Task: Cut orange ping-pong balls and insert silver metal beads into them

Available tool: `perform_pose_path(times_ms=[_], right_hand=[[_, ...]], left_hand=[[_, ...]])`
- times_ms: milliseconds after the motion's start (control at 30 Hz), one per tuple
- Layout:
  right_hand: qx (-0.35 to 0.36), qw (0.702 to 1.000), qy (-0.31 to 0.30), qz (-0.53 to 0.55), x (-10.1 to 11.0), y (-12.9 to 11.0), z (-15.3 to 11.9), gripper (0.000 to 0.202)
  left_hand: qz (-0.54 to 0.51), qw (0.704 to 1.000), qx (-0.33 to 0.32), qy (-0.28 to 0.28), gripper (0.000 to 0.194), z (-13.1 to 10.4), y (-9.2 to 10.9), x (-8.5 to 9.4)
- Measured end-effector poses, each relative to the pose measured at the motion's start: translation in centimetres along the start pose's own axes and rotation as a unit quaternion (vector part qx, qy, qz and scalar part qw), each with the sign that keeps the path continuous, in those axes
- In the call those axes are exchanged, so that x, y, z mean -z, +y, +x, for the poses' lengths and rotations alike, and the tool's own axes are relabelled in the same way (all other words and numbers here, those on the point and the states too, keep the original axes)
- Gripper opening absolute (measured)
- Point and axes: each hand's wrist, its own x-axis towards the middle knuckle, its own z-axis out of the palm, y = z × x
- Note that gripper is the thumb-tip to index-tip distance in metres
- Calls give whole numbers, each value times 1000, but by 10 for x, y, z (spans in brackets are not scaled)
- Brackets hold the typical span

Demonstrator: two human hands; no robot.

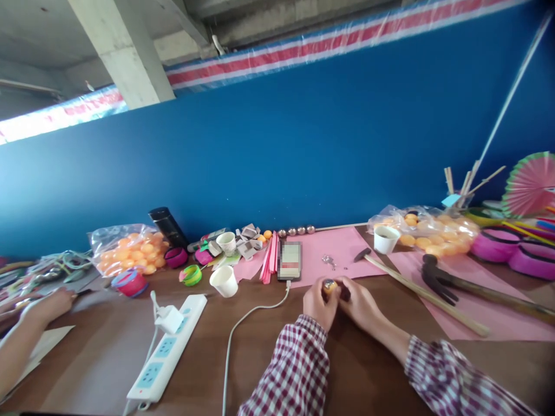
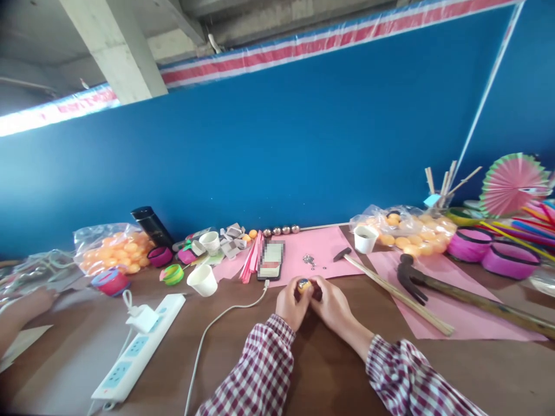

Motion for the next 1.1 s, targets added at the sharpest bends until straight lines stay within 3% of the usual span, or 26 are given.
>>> perform_pose_path(times_ms=[1100], right_hand=[[-50,998,-42,-2,1,-2,3,34]], left_hand=[[-34,998,49,-23,23,1,11,6]])
